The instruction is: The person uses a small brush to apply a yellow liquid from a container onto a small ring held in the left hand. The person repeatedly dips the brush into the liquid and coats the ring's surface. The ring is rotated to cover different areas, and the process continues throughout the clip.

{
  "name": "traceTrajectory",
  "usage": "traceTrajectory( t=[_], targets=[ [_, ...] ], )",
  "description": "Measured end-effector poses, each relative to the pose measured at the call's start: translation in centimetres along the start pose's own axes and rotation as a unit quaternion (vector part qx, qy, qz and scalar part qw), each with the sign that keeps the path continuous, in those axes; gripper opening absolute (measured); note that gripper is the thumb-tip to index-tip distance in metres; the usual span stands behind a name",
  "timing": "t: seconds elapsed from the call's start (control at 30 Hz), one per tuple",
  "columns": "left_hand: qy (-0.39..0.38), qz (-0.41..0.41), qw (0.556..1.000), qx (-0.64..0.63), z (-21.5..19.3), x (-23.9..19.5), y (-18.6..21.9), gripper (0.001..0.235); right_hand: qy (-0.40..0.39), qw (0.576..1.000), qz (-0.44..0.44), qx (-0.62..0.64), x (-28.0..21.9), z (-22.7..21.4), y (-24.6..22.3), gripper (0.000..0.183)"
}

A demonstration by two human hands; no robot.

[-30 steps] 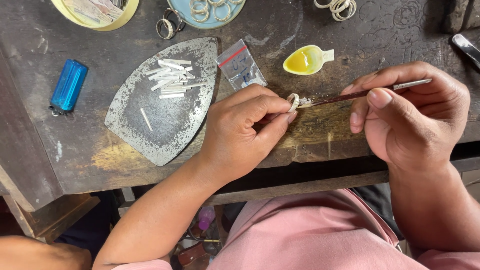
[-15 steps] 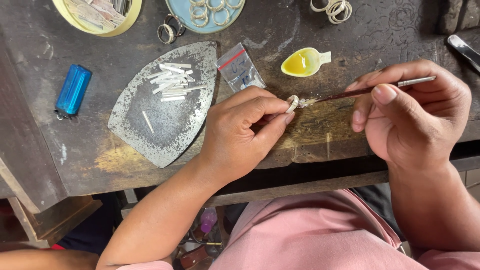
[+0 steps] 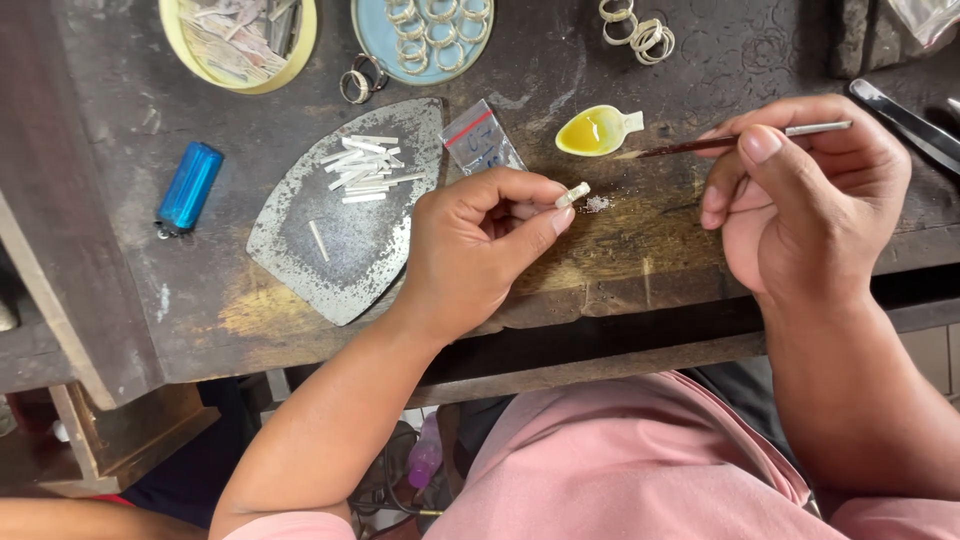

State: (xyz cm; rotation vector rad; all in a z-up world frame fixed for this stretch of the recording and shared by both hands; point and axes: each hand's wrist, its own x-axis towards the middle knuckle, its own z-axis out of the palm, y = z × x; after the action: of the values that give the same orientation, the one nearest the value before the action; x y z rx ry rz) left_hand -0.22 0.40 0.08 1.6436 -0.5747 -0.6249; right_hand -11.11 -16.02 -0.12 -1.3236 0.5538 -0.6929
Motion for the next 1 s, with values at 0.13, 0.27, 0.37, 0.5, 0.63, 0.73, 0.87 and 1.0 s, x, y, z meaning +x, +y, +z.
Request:
traceTrajectory(
  t=[0.13,0.27,0.37,0.5,0.63,0.73,0.87,1.0],
  targets=[
    [-0.017,-0.019,0.996,-0.091,0.1,0.2,-0.3,0.011,-0.001,1.0,-0.001,-0.003,-0.1,0.3,-0.3,0.013],
    [-0.028,-0.05,0.963,-0.264,0.2,0.4,-0.9,0.01,-0.004,1.0,0.005,0.008,0.0,0.2,-0.2,0.01],
    [-0.027,-0.089,0.941,-0.324,0.1,0.5,-1.1,0.012,-0.004,1.0,0.005,0.009,0.0,0.1,-0.1,0.009],
    [-0.034,-0.136,0.915,-0.377,-0.2,0.5,-0.8,0.012,0.0,1.0,0.012,0.002,0.0,0.1,-0.2,0.01],
    [-0.046,-0.129,0.908,-0.395,-0.4,0.5,-0.9,0.011,-0.008,1.0,0.009,0.009,0.0,0.2,-0.1,0.009],
    [-0.046,-0.133,0.9,-0.412,-0.5,0.6,-0.8,0.012,-0.009,1.0,0.011,0.007,0.0,0.2,-0.2,0.008],
    [-0.048,-0.145,0.891,-0.428,-0.6,0.6,-0.6,0.011,-0.013,1.0,0.013,0.001,0.0,0.3,-0.3,0.007],
    [-0.047,-0.151,0.887,-0.433,-0.7,0.7,-0.5,0.01,-0.013,1.0,0.009,0.004,0.0,0.3,-0.2,0.008]
  ],
)
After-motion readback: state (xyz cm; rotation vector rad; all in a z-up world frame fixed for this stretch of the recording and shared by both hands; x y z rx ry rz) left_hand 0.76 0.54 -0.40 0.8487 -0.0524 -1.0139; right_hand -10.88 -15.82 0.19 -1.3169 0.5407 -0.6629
